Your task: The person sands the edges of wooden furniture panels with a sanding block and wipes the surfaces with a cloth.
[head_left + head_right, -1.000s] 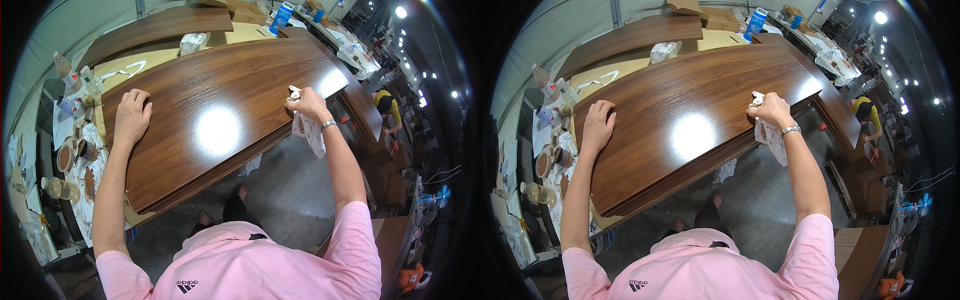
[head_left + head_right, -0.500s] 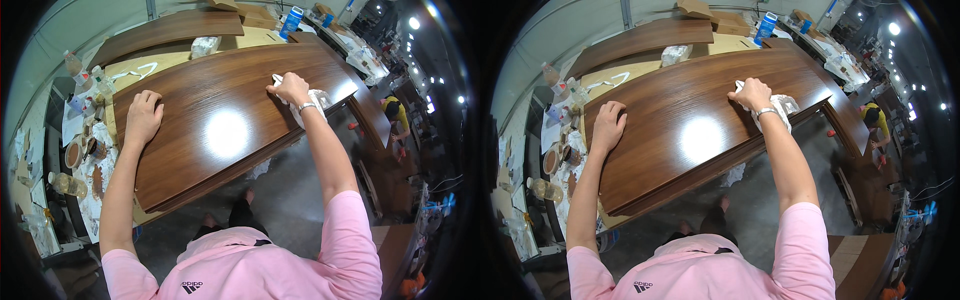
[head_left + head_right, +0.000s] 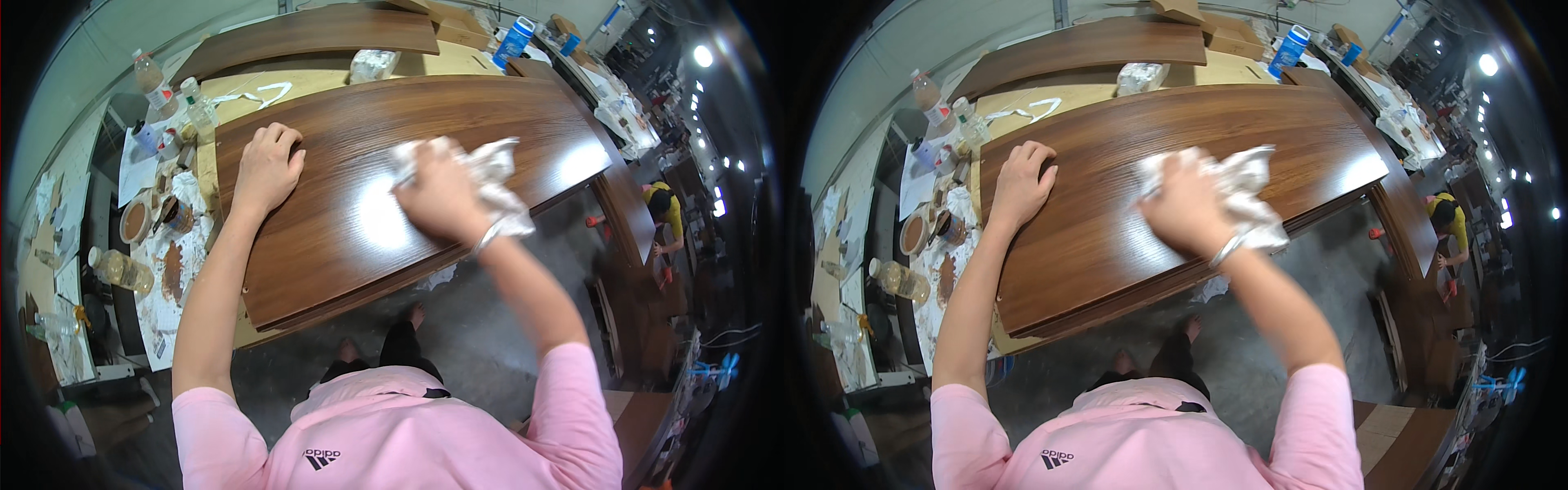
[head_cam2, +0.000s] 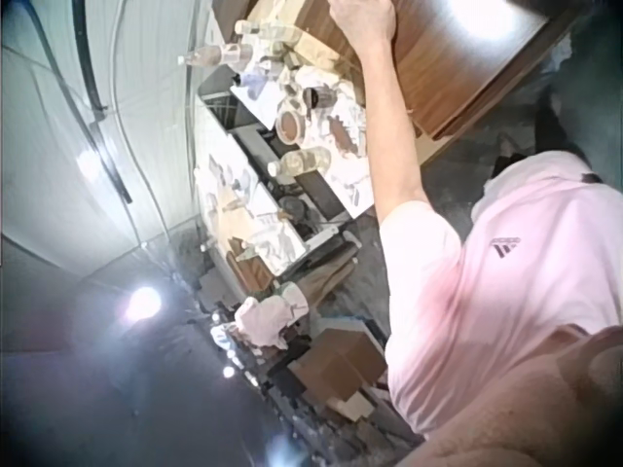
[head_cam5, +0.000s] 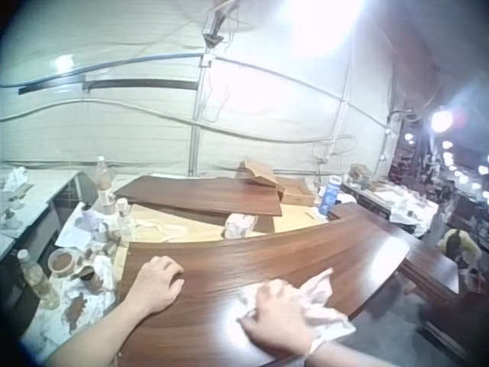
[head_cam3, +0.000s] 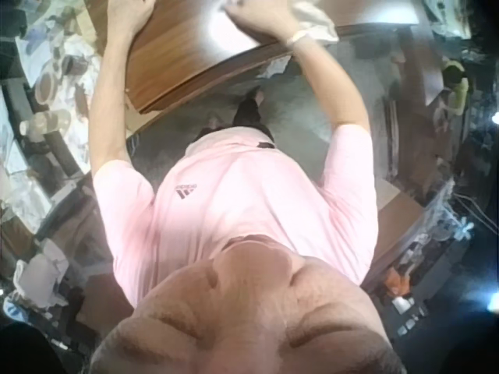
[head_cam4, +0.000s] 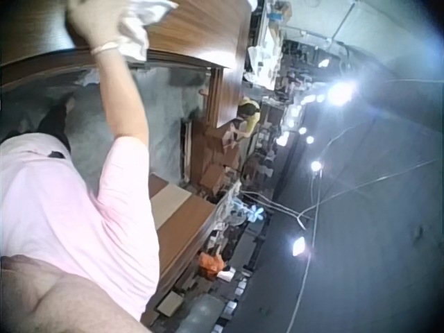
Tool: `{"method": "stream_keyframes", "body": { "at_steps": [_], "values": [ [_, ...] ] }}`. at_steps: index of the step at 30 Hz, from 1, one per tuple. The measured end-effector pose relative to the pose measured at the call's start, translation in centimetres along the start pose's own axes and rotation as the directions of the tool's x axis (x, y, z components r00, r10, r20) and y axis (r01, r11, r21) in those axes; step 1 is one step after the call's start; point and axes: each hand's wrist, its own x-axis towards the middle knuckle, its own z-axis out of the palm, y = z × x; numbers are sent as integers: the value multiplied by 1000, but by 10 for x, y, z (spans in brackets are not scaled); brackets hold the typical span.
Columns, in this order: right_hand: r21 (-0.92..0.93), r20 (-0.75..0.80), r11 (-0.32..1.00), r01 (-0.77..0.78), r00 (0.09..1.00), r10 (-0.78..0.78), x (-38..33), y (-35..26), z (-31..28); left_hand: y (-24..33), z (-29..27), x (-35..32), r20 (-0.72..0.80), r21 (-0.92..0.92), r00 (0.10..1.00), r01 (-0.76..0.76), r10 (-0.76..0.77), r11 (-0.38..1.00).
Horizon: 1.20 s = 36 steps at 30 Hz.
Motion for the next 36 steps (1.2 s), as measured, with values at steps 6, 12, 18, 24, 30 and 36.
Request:
{"method": "stream_keyframes", "body": {
  "at_steps": [6,12,18,24,30,36],
  "values": [
    [101,-111,673,733,681,-724,-139,-140,67,9,6,12,-15,-27,999,-41,41,999],
    [-224,-268,851,474,810,-522,-104,15,61,-2,2,4,-45,-54,998,-46,44,997],
    [438,-632,877,196,761,146,-87,163,-5,8,8,15,-69,-42,995,-73,70,996],
    [969,-245,-19,245,961,-131,-64,-10,-33,32,-28,10,292,-781,933,360,-211,510],
    [66,-364,971,229,912,-190,9,54,7,134,-63,-87,342,-213,859,-324,381,922],
    [-154,-200,984,94,972,-124,4,65,22,28,-132,-177,318,-374,941,17,112,927]
  ]
}}
